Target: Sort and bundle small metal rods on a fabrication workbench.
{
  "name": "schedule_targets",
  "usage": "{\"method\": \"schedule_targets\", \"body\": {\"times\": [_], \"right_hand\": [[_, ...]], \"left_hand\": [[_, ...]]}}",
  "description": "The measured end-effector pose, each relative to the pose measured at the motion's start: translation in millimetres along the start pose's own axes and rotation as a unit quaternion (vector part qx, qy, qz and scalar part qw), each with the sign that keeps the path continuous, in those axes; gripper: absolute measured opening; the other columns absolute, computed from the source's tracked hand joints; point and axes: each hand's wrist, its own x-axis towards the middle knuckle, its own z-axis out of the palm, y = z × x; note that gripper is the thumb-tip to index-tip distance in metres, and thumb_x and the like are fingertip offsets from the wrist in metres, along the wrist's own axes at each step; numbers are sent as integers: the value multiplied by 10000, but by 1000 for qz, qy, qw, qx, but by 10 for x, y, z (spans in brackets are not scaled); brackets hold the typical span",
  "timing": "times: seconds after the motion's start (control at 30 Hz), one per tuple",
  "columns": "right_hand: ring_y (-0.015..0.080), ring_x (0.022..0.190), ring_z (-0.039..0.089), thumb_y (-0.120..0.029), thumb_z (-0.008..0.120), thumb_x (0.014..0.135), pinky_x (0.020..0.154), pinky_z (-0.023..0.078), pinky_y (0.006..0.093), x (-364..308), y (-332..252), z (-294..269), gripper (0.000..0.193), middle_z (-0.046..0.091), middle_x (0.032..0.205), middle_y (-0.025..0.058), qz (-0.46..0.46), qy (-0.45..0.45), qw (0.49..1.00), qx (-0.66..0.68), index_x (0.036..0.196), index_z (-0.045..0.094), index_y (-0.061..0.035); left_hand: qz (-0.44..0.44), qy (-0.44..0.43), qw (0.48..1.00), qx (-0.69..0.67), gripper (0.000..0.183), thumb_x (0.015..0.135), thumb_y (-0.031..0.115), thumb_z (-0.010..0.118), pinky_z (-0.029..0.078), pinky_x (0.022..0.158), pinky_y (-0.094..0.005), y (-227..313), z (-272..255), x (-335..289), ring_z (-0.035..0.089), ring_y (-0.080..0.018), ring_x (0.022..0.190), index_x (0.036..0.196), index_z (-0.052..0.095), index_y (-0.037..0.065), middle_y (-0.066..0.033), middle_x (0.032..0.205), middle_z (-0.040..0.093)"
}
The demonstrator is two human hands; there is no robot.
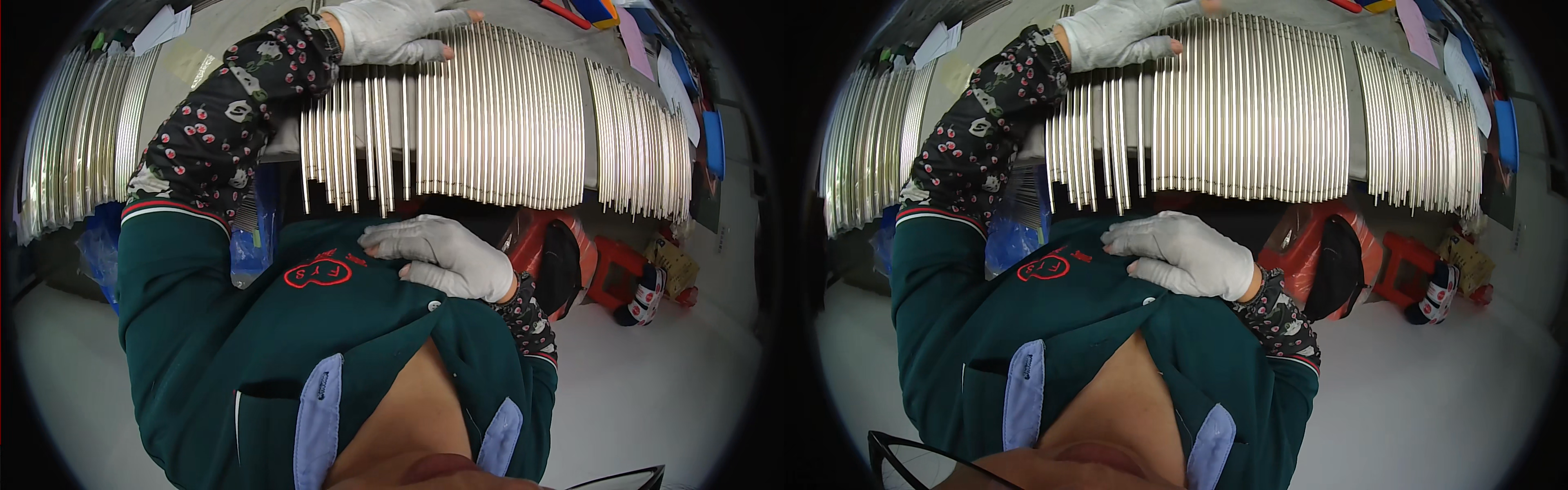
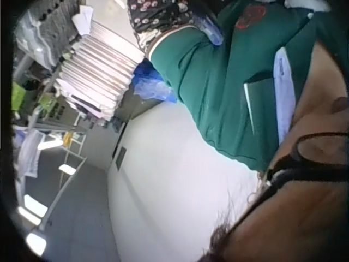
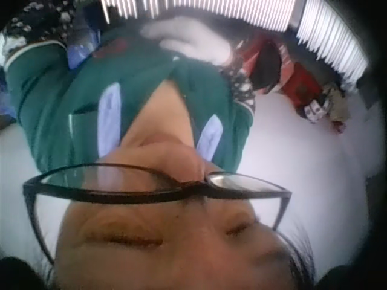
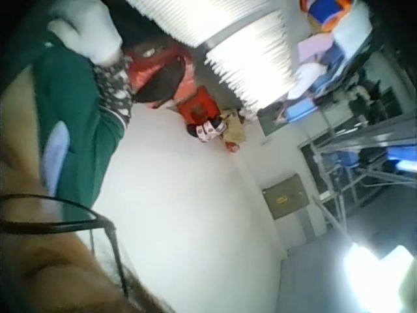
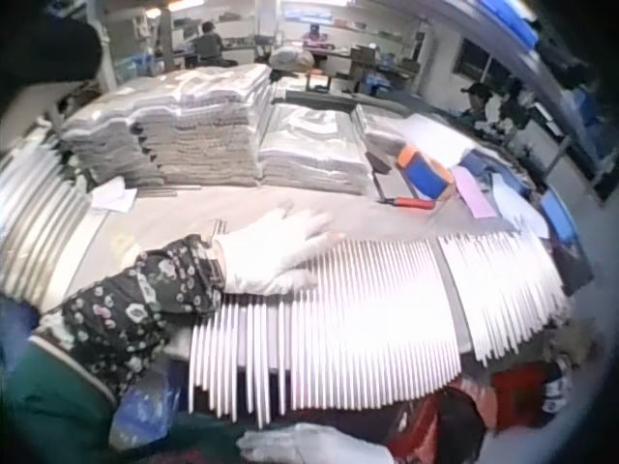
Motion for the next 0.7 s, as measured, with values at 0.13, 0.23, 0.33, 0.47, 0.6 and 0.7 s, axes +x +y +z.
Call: {"method": "schedule_targets", "body": {"times": [0.13,0.23,0.33,0.47,0.6,0.7], "right_hand": [[375,1121,587,-169,592,898,954,459,406,233,100,147,392,583,1263,221,-18,-11,1000,9,1238,571,27],[382,1112,586,-156,613,876,941,481,393,325,70,144,425,579,1258,225,-5,26,1000,-9,1255,550,25],[372,1163,565,-93,601,881,995,436,395,419,-32,101,393,566,1275,216,64,-17,997,-47,1233,528,63],[391,1147,567,-157,570,916,976,448,397,525,-81,158,365,570,1249,225,16,-74,997,0,1206,535,62],[400,1198,528,-169,531,938,1016,413,400,754,-15,337,423,477,1375,249,-7,-86,996,26,1293,497,59],[399,1197,522,-147,582,898,1012,422,395,858,-22,425,500,456,1393,257,-28,-32,999,-31,1341,464,53]], "left_hand": [[-50,-51,997,-20,658,949,444,470,257,1110,-548,-196,-284,-475,333,-417,1359,1449,335,38,-266,1452,355],[-70,-88,994,-16,653,947,458,465,268,1106,-543,-287,-272,-772,361,-402,1342,1434,363,35,-261,1430,385],[-87,-49,995,5,650,939,464,475,284,1097,-535,-270,-243,-773,389,-396,1315,1411,392,24,-255,1405,412],[-69,-7,998,-7,629,924,446,505,352,1037,-500,-294,-177,-682,457,-395,1235,1371,430,9,-246,1353,462],[-99,8,993,-60,553,927,386,511,388,991,-470,-168,-172,-507,490,-399,1176,1324,462,3,-245,1304,492],[-104,28,992,-59,526,924,360,511,390,990,-464,-139,-204,-498,486,-396,1182,1305,471,0,-237,1308,490]]}}
